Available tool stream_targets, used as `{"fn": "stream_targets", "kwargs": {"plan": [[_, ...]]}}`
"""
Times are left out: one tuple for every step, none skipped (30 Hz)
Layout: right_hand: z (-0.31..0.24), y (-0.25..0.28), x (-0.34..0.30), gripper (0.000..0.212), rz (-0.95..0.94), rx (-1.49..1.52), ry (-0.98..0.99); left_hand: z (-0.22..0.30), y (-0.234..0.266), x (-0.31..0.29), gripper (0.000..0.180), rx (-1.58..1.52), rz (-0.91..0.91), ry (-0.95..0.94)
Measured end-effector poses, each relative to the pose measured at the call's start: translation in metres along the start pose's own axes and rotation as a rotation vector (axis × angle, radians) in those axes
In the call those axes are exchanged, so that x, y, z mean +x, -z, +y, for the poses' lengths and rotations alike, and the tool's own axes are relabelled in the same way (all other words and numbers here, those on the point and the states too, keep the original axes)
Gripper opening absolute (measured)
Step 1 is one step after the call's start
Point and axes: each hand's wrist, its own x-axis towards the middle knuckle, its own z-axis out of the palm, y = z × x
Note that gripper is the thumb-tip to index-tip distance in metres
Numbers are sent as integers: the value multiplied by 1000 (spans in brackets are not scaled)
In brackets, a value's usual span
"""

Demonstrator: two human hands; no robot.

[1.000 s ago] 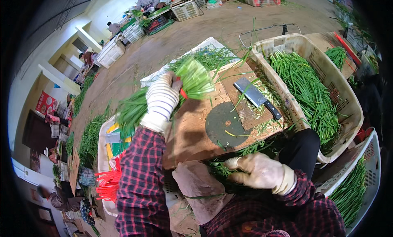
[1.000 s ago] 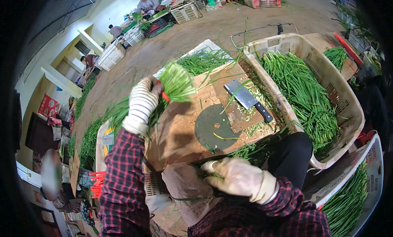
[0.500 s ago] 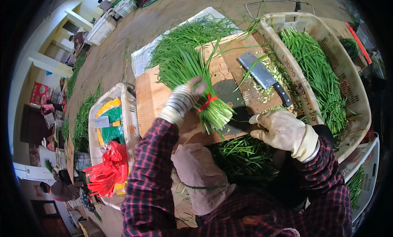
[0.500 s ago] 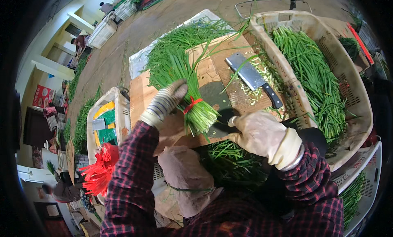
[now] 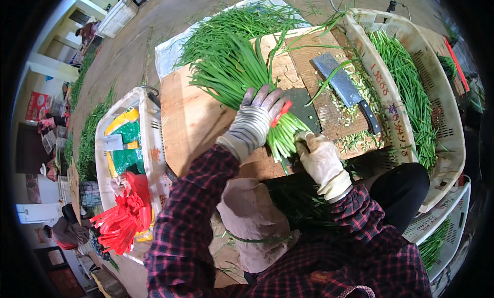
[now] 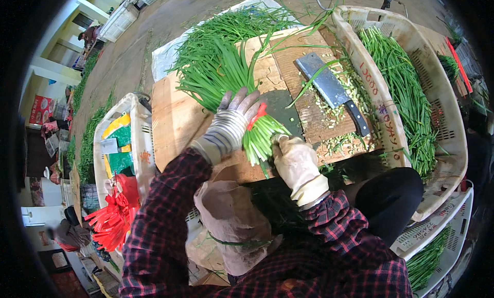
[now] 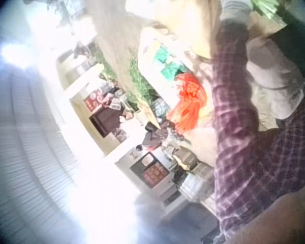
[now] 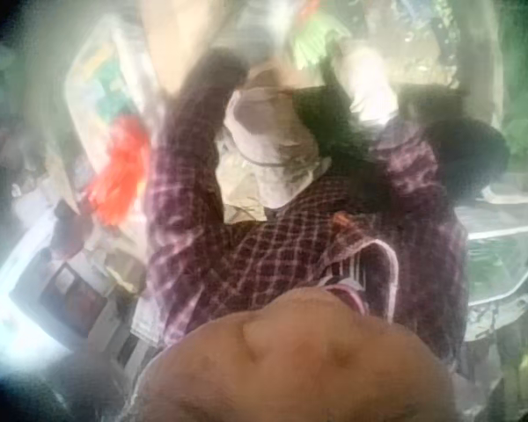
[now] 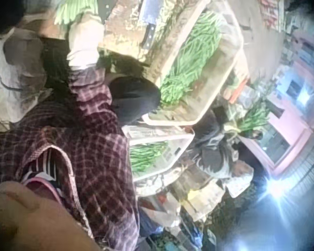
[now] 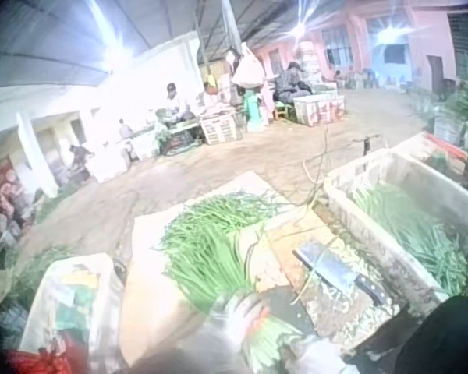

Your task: The person trims the roots and tops of green onions with a knife, gathers them into a bundle, and secures the bundle with a red tie.

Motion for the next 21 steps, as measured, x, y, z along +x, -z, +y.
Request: {"fn": "stream_targets", "kwargs": {"plan": [[0,4,2,16,11,10,-25,7,-6,5,60,92,100,29],[-1,9,3,17,22,20,-49,13,-10,6,56,83,152,72],[-2,11,3,19,32,-20,-61,14,-14,3,55,79,140,95],[1,14,3,21,-14,-85,-59,17,-12,2,53,77,134,120],[1,17,3,22,-22,-123,-65,19,-13,1,51,95,113,142],[-1,21,3,22,-32,-161,-71,20,-16,-1,50,112,133,150],[-6,21,3,22,-48,-153,-60,20,-15,-4,50,109,131,159],[-13,21,4,22,-65,-145,-50,20,-14,-6,50,106,128,168],[-21,22,7,21,-104,-306,-14,20,-13,-6,50,99,139,181],[-27,22,10,15,-124,-443,-1,21,-13,-3,49,92,153,186],[-25,20,13,20,-145,-494,38,22,-12,-1,49,84,166,192],[-20,15,18,24,-166,-544,76,23,-12,0,50,84,161,186],[-15,12,25,16,-94,-515,209,21,-12,-1,50,95,151,183],[-14,9,30,13,-120,-532,245,20,-13,-2,51,105,142,180],[-12,7,34,11,-146,-550,281,19,-13,-2,51,87,158,174],[-16,6,39,8,-170,-562,323,17,-13,-3,52,70,155,173],[-26,12,41,8,-240,-499,289,16,-14,-4,52,73,166,169],[-23,9,48,14,-333,-455,248,16,-15,-5,52,76,177,165],[-24,15,56,18,-386,-407,195,16,-14,-4,52,80,179,144],[-24,21,62,22,-440,-360,142,17,-12,-2,53,78,179,127],[-20,23,63,24,-411,-316,171,15,-11,-1,53,54,195,116]]}}
